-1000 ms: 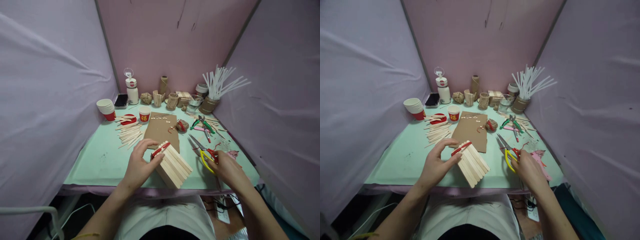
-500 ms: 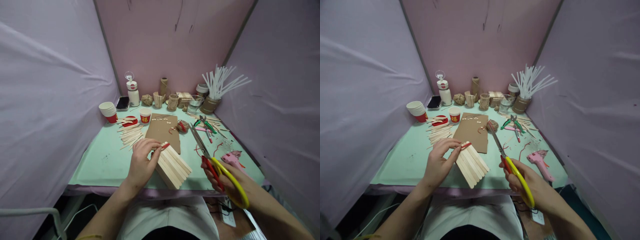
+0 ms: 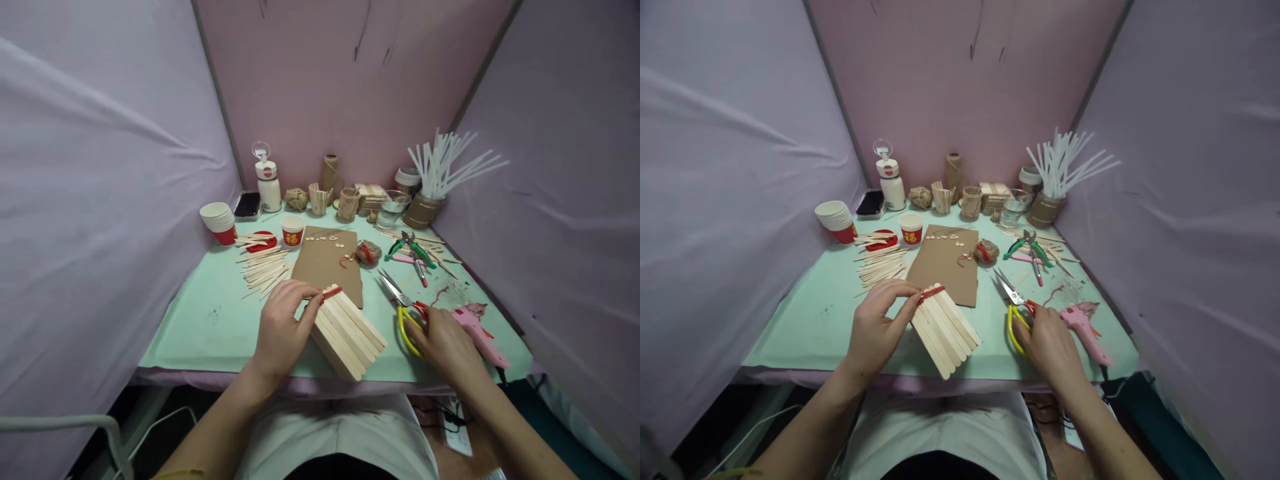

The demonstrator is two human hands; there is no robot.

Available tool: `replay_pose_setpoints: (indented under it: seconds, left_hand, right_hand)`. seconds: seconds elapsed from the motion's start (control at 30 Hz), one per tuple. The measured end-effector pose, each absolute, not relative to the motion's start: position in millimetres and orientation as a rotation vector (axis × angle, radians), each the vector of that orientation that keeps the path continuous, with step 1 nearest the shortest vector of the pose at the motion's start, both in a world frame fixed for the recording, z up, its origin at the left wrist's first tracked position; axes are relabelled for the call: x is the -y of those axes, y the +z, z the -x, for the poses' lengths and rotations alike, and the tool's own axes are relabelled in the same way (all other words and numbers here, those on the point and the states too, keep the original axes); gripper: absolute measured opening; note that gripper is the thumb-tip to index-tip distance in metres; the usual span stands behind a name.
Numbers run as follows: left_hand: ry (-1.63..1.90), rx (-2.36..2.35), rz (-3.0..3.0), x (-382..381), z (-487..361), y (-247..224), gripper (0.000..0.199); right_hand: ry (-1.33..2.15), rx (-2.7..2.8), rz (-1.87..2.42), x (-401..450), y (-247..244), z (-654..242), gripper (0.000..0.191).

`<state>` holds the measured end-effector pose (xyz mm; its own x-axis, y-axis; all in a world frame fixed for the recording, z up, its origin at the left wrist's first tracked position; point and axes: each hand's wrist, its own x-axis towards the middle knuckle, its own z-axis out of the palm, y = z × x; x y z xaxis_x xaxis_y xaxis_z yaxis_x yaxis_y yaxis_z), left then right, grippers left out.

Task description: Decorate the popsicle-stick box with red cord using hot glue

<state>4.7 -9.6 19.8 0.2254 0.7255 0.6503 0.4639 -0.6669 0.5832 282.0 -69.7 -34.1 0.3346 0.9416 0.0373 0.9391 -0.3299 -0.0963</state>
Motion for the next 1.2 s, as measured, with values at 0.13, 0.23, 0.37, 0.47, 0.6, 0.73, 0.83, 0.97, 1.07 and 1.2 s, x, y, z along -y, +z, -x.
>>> replay_pose_setpoints:
  seconds: [0.13,0.23,0.37,0.47,0.6,0.73,0.83,0.97,1.07,1.2]
  left_hand:
    - [1.407,-1.109,-2.225,10.2,-3.7,19.1,0.008]
    - [1.396,-1.105,-2.213,10.6,-5.3,19.9,0.008]
    - [1.377,-1.123,-2.199,10.3,-8.9,22.7,0.011]
    - [1.374,-1.126,-2.197,8.8,-10.7,25.4,0.011]
    - [1.335,-1.166,-2.156,3.7,-11.8,28.3,0.013]
    - [1.271,-1.236,-2.031,-4.1,-11.6,29.9,0.014]
    - [1.249,-1.288,-1.929,-7.7,-10.4,31.6,0.015]
    - [1.222,-1.231,-1.967,-7.0,-7.4,33.6,0.011]
    - [1.253,-1.152,-2.096,-4.6,-5.5,34.2,0.006]
    - [1.384,-1.188,-2.405,-0.4,-5.0,34.0,0.004]
  right_hand:
    - [-0.090,1.859,2.486,71.6,-40.5,-282.5,0.029]
    - [-0.137,1.923,2.242,68.7,-17.3,-268.9,0.023]
    - [0.158,1.904,1.502,53.0,29.4,-225.8,0.018]
    - [0.302,1.934,1.255,34.7,47.3,-194.2,0.012]
    - [0.408,1.903,1.197,16.1,43.3,-178.5,0.010]
    - [0.484,1.864,1.186,11.8,37.8,-181.0,0.010]
    - [0.523,1.841,1.209,12.4,39.0,-182.4,0.010]
    - [0.549,1.826,1.209,13.0,39.9,-181.7,0.009]
    - [0.544,1.815,1.199,13.4,38.7,-181.0,0.008]
    - [0.519,1.809,1.215,13.5,37.1,-180.2,0.008]
